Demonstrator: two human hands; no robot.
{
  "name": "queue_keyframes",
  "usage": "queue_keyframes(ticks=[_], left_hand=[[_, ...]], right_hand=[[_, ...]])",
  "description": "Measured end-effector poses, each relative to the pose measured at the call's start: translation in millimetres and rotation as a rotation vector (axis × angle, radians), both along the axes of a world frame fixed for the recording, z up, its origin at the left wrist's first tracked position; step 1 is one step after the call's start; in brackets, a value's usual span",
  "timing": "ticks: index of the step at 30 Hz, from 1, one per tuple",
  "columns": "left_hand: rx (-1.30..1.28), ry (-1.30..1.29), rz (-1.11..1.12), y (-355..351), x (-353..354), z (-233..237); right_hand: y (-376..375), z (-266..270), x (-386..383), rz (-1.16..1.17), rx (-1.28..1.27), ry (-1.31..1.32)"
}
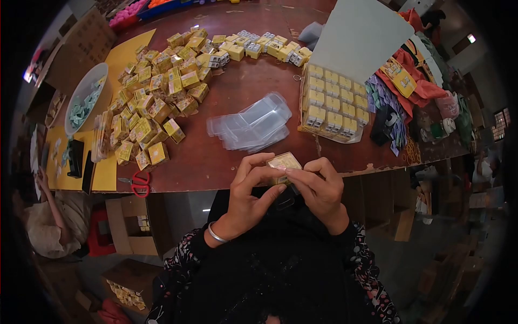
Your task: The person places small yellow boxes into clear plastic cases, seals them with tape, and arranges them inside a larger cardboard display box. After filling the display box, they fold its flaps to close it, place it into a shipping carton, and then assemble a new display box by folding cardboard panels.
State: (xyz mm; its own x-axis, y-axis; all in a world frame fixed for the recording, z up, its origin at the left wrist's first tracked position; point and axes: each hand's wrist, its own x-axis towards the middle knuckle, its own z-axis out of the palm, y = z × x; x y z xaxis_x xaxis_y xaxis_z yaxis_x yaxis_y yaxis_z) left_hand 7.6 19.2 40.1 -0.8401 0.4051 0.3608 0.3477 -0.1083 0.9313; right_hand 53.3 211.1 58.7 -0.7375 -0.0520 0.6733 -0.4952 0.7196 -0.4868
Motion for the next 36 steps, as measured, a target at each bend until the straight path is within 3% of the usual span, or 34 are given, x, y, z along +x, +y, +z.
queue_keyframes(ticks=[9, 12, 14, 16, 18, 20, 21, 23, 24, 26, 28, 30, 36], left_hand=[[-0.053, 0.180, -0.038, -7.0, -5.1, 3.7], [0.144, 0.029, -0.049, -11.4, -4.3, 0.9], [0.270, -0.081, -0.064, -15.1, -7.8, -4.4], [0.037, -0.015, -0.026, -27.2, -12.7, -1.3], [-0.267, 0.136, -0.034, -41.9, -21.2, 17.6], [-0.405, 0.224, -0.043, -49.2, -24.3, 12.1], [-0.472, 0.266, -0.047, -50.9, -23.9, 8.0], [-0.399, 0.106, -0.050, -55.8, -24.1, 5.2], [-0.393, 0.019, -0.057, -61.7, -24.5, 6.8], [-0.382, -0.109, -0.056, -72.9, -24.8, 3.8], [-0.376, -0.188, -0.045, -80.3, -25.5, -4.8], [-0.309, -0.188, -0.029, -81.8, -25.9, -17.6], [-0.212, -0.348, 0.024, -89.1, -27.3, -16.0]], right_hand=[[26.9, 29.3, -24.7, 0.191, 0.110, -0.417], [24.0, 19.8, -27.9, 0.407, -0.289, -0.719], [22.6, 19.8, -31.4, 0.422, -0.285, -0.760], [18.0, 26.1, -39.9, 0.368, -0.160, -0.697], [18.1, 44.7, -54.8, 0.421, 0.146, -0.668], [11.5, 53.5, -71.4, 0.492, 0.364, -0.558], [5.9, 56.0, -80.6, 0.540, 0.377, -0.572], [-5.7, 64.4, -101.5, 0.636, 0.401, -0.599], [-11.2, 77.7, -115.5, 0.699, 0.202, -0.871], [-8.5, 75.2, -163.8, 0.684, -0.060, -0.937], [-23.1, 52.2, -227.1, 0.311, -0.005, -0.615], [-38.4, 26.5, -290.3, 0.123, 0.006, -0.565], [-81.9, -49.1, -391.3, -0.157, 0.106, -0.533]])
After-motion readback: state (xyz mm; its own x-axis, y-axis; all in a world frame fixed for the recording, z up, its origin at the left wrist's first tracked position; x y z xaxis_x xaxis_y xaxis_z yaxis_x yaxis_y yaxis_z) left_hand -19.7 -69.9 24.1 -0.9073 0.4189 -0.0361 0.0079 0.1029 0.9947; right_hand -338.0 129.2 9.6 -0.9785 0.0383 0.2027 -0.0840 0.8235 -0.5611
